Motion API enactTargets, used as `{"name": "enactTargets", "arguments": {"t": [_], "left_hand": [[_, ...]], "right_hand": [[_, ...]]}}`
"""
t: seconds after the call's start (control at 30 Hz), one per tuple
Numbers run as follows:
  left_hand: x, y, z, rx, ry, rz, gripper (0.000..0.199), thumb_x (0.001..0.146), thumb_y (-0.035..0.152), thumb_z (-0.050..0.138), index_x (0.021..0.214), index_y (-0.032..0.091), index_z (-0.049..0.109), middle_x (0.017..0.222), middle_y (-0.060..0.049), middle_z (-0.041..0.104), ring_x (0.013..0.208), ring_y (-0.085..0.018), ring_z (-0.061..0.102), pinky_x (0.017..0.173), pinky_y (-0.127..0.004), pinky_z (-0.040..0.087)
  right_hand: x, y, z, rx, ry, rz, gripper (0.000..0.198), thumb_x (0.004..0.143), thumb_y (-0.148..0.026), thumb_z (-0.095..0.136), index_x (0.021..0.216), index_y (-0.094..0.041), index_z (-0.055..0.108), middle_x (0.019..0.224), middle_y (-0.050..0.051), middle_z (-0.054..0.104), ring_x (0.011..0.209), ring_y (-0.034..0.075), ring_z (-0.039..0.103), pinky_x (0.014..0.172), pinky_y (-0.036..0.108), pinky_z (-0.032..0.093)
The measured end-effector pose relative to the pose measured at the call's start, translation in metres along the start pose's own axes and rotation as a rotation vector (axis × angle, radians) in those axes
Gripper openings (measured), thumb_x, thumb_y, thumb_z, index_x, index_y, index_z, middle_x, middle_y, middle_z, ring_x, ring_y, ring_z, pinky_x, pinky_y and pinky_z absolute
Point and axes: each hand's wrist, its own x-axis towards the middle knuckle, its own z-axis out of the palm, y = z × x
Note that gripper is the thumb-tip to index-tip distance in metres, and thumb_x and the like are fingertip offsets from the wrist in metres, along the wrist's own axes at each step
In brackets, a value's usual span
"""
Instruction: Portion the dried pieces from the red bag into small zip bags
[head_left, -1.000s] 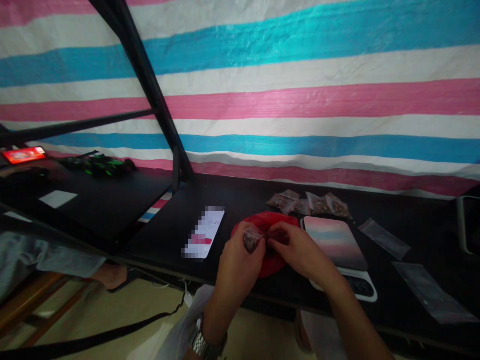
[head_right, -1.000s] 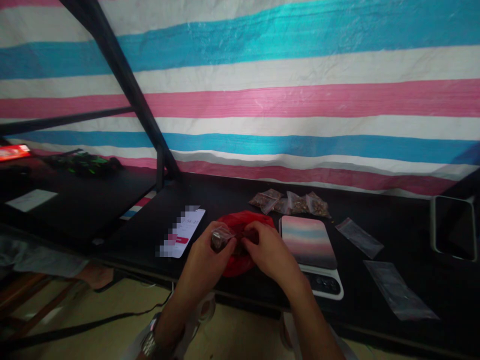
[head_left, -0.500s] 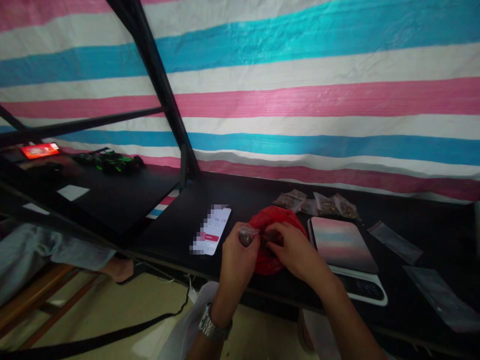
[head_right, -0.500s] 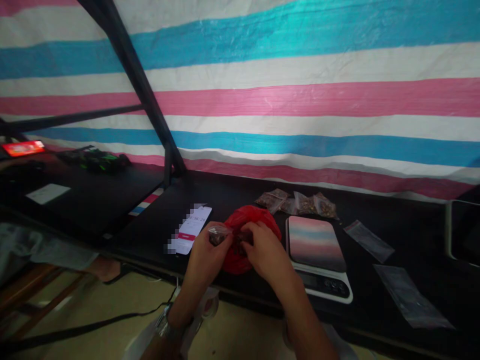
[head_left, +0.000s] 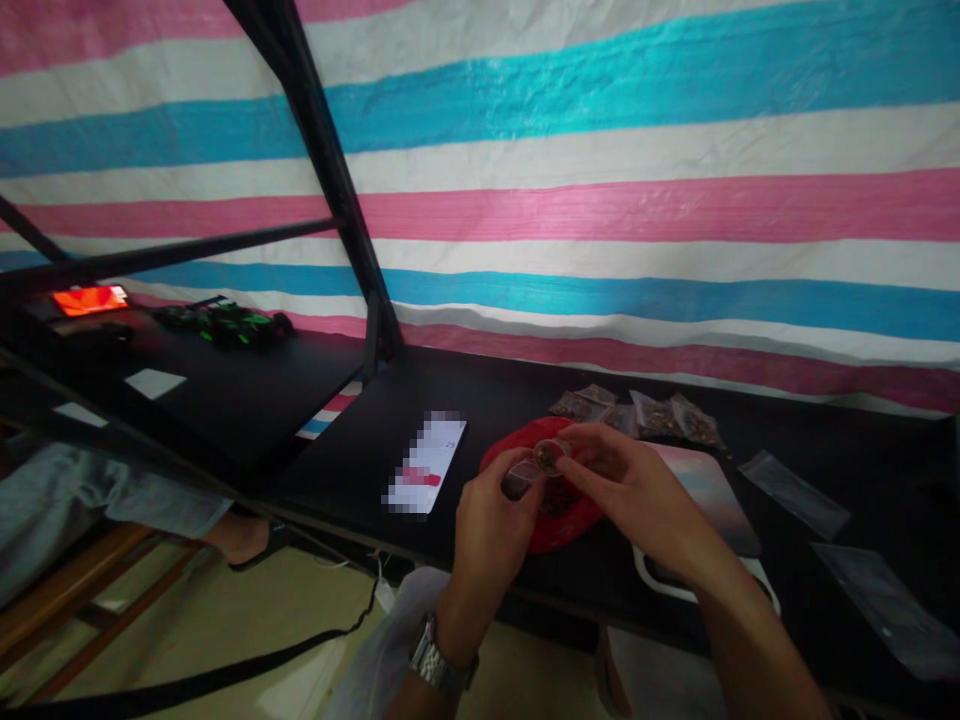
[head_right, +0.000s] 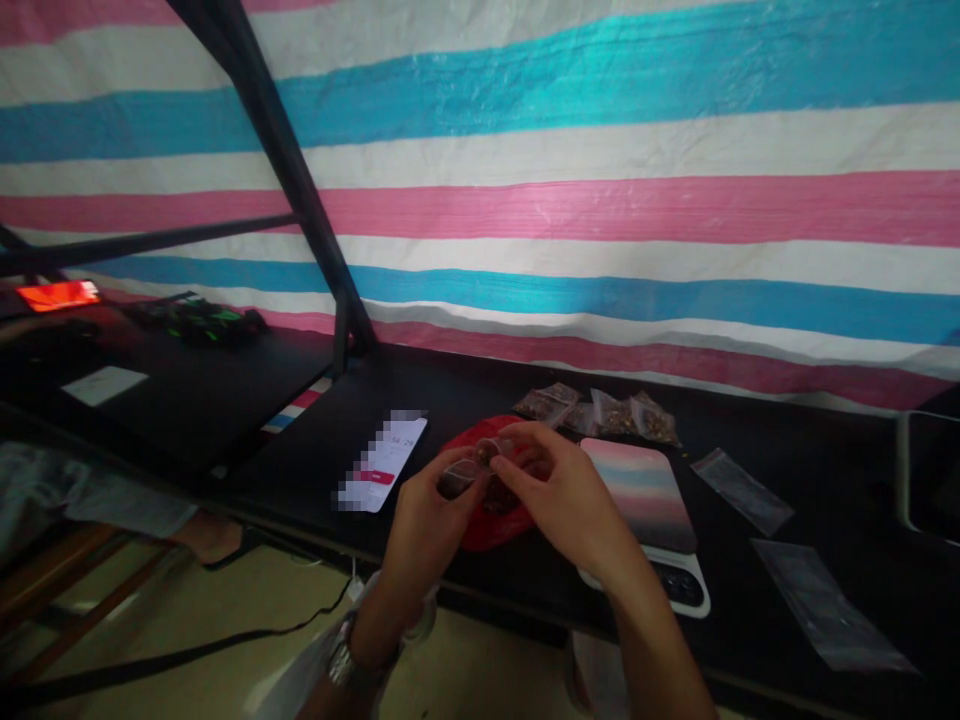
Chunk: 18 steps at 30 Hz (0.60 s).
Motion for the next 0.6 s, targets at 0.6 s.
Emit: {"name": "enactTargets", "arguments": {"t": [0.6], "left_hand": [[0.004, 0.005, 0.006, -0.080, -0.170, 0.107, 0.033, 0.080, 0.014, 0.072, 0.112, 0.020, 0.075, 0.100, -0.002, 0.079, 0.087, -0.018, 0.072, 0.078, -0.024, 0.052]], "right_hand": [[-0.008, -0.015, 0.018, -0.375, 0.086, -0.393, 0.027, 0.089, -0.012, 0.069, 0.108, -0.030, 0.076, 0.125, 0.003, 0.078, 0.120, 0.024, 0.071, 0.112, 0.044, 0.052]]}}
